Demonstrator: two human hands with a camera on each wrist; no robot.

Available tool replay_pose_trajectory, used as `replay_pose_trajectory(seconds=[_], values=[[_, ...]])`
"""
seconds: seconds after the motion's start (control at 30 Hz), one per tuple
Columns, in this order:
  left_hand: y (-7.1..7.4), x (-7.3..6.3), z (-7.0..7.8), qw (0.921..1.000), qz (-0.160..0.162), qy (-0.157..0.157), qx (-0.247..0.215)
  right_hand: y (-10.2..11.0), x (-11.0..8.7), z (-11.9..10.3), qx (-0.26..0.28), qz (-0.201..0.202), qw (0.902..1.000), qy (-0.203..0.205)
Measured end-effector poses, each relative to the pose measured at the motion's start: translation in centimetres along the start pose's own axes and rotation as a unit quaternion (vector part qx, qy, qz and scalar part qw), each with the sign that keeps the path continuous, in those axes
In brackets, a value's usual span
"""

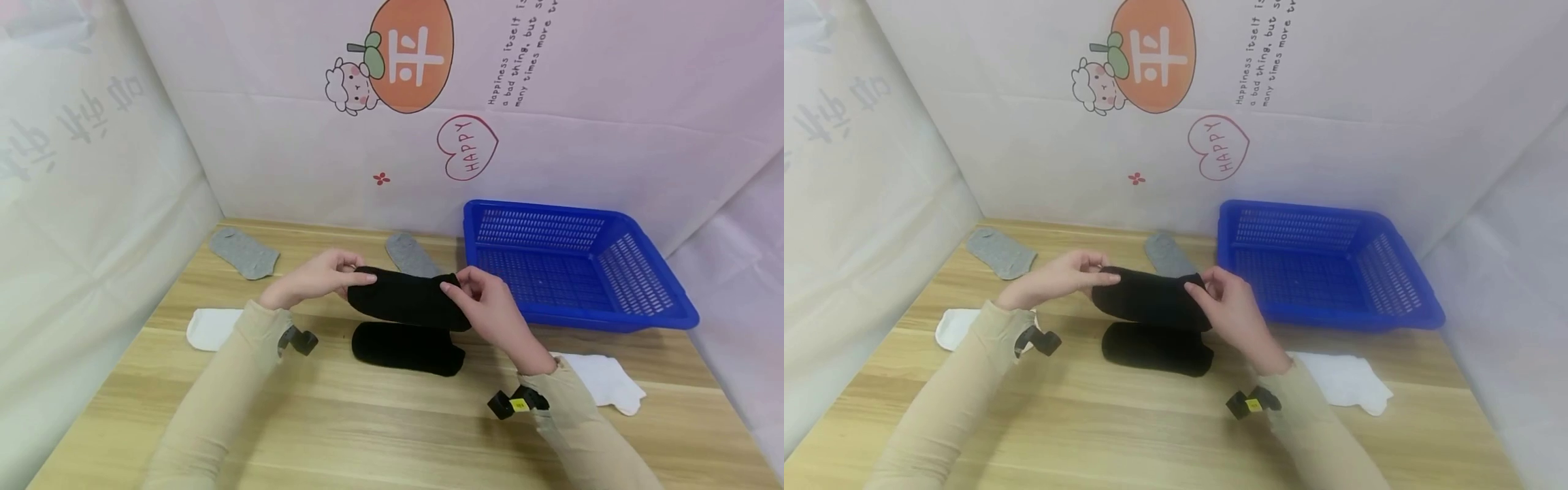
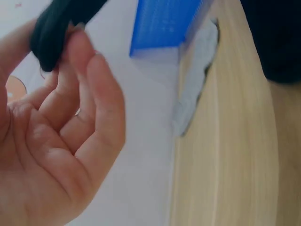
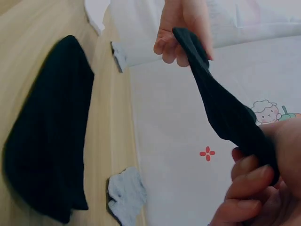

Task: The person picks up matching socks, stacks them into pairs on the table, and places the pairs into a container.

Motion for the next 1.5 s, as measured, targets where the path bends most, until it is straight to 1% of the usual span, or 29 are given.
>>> replay_pose_trajectory(seconds=[0.07, 0.2, 0.33, 0.43, 0.67, 0.73, 0.9, 1.07, 1.3, 1.5], values=[[0.0, 0.0, -0.5, 0.9997, -0.022, 0.004, 0.014, 0.0, -0.4, 0.2, -0.004, -0.016, 0.9999, -0.004], [-0.3, 0.0, -1.4, 0.9984, -0.053, 0.012, 0.016, -0.3, -1.1, 0.8, -0.009, -0.042, 0.9990, -0.010], [-0.7, 0.2, -2.0, 0.9971, -0.073, 0.007, 0.020, -0.9, -1.8, 1.8, -0.005, -0.059, 0.9982, -0.013], [-1.2, 0.2, -2.4, 0.9958, -0.089, 0.010, 0.018, -1.4, -2.2, 2.5, 0.002, -0.070, 0.9972, -0.026], [-2.6, 0.5, -3.7, 0.9926, -0.121, 0.016, -0.002, -1.7, -2.8, 4.1, 0.005, -0.083, 0.9947, -0.061], [-2.9, 0.5, -4.1, 0.9911, -0.131, 0.024, -0.006, -1.8, -2.9, 4.6, 0.005, -0.085, 0.9937, -0.073], [-3.2, 0.4, -4.5, 0.9868, -0.156, 0.043, -0.002, -2.4, -3.0, 5.5, -0.001, -0.093, 0.9908, -0.099], [-3.5, 0.5, -4.3, 0.9864, -0.156, 0.050, 0.013, -2.6, -3.1, 5.6, -0.010, -0.089, 0.9907, -0.103], [-4.0, 0.8, -4.3, 0.9855, -0.156, 0.059, 0.031, -2.3, -3.2, 5.9, -0.019, -0.093, 0.9909, -0.095], [-4.4, 0.8, -4.5, 0.9845, -0.153, 0.076, 0.036, -2.3, -3.3, 6.3, -0.023, -0.094, 0.9913, -0.089]])
Point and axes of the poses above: each hand's wrist, its own x-axis towards the middle knuckle, its own y-axis out of the back of the hand, z = x × y, the point moved 1 cm from there along x, towards the middle knuckle, and after that the axes turned 14 degrees about x, right-handed, at the moved point
